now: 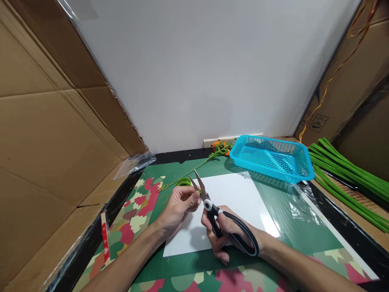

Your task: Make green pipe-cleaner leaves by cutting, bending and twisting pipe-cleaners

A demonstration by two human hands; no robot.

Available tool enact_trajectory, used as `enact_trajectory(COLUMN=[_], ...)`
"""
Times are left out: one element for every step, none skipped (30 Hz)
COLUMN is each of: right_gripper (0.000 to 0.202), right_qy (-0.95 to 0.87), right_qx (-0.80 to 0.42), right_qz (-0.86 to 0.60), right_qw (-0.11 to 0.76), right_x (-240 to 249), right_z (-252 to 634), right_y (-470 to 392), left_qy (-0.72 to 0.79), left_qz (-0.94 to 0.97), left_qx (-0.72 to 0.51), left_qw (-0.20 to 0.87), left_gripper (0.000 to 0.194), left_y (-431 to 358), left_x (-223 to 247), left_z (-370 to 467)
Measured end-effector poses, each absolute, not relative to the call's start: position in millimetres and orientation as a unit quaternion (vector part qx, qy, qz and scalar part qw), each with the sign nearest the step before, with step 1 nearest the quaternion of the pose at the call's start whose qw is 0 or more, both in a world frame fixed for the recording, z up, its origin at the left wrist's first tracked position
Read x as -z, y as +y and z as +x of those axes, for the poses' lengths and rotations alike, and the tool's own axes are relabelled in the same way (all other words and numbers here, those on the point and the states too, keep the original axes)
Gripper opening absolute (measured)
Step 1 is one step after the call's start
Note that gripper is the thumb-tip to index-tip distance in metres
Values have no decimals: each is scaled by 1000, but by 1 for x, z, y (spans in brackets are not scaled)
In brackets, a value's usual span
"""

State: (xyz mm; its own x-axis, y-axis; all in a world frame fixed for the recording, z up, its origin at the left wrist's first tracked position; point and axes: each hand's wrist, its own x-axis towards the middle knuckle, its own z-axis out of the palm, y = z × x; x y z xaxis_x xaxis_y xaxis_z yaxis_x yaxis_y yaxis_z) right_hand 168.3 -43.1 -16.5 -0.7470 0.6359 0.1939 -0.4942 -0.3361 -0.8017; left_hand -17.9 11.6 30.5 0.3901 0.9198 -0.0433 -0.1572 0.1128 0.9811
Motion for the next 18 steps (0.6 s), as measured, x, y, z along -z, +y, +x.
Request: enact_trajectory(right_gripper=[64, 64, 64, 65, 65, 64, 62, 61, 60, 60, 61, 62, 61, 60, 58, 55, 53, 51], right_qy=[-460, -458, -454, -447, -440, -431, -420, -409, -401, -397, -395, -396, -398, -399, -397, -392, -387, -380], right_qx=[-815, -817, -821, -826, -832, -838, -846, -853, -856, -857, -855, -849, -842, -836, -833, -833, -836, -840], right_qz=[-77, -76, -72, -69, -68, -68, -70, -74, -79, -86, -92, -102, -117, -133, -149, -161, -169, -171], right_qw=[345, 341, 338, 335, 331, 326, 321, 316, 315, 318, 324, 334, 345, 352, 355, 354, 352, 348], right_x=[16, 15, 14, 13, 12, 12, 11, 11, 11, 11, 12, 13, 13, 14, 15, 15, 16, 16], right_z=[168, 168, 168, 169, 169, 170, 171, 171, 171, 171, 171, 170, 169, 168, 167, 166, 166, 166], right_y=[-43, -43, -44, -44, -45, -46, -47, -47, -48, -49, -50, -51, -52, -53, -53, -53, -53, -53], left_qy=[366, 366, 366, 365, 364, 362, 361, 360, 360, 359, 359, 359, 358, 357, 355, 353, 351, 349], left_qz=[523, 524, 526, 527, 527, 528, 529, 530, 532, 534, 535, 537, 538, 540, 541, 542, 543, 544], left_qx=[-412, -410, -408, -407, -408, -408, -408, -407, -407, -406, -406, -407, -407, -408, -409, -410, -412, -414], left_qw=[650, 650, 650, 651, 651, 651, 651, 651, 650, 649, 648, 646, 645, 644, 643, 642, 641, 641], left_gripper=[48, 48, 48, 47, 47, 47, 47, 47, 46, 46, 45, 44, 43, 43, 42, 42, 43, 44], left_y=[12, 12, 12, 12, 13, 13, 13, 13, 14, 14, 14, 14, 14, 13, 13, 12, 12, 12], left_x=[-30, -30, -30, -30, -31, -31, -31, -31, -31, -31, -30, -30, -29, -29, -28, -27, -26, -25], left_z=[-18, -18, -19, -19, -19, -20, -20, -20, -20, -20, -20, -20, -20, -20, -19, -19, -18, -18])
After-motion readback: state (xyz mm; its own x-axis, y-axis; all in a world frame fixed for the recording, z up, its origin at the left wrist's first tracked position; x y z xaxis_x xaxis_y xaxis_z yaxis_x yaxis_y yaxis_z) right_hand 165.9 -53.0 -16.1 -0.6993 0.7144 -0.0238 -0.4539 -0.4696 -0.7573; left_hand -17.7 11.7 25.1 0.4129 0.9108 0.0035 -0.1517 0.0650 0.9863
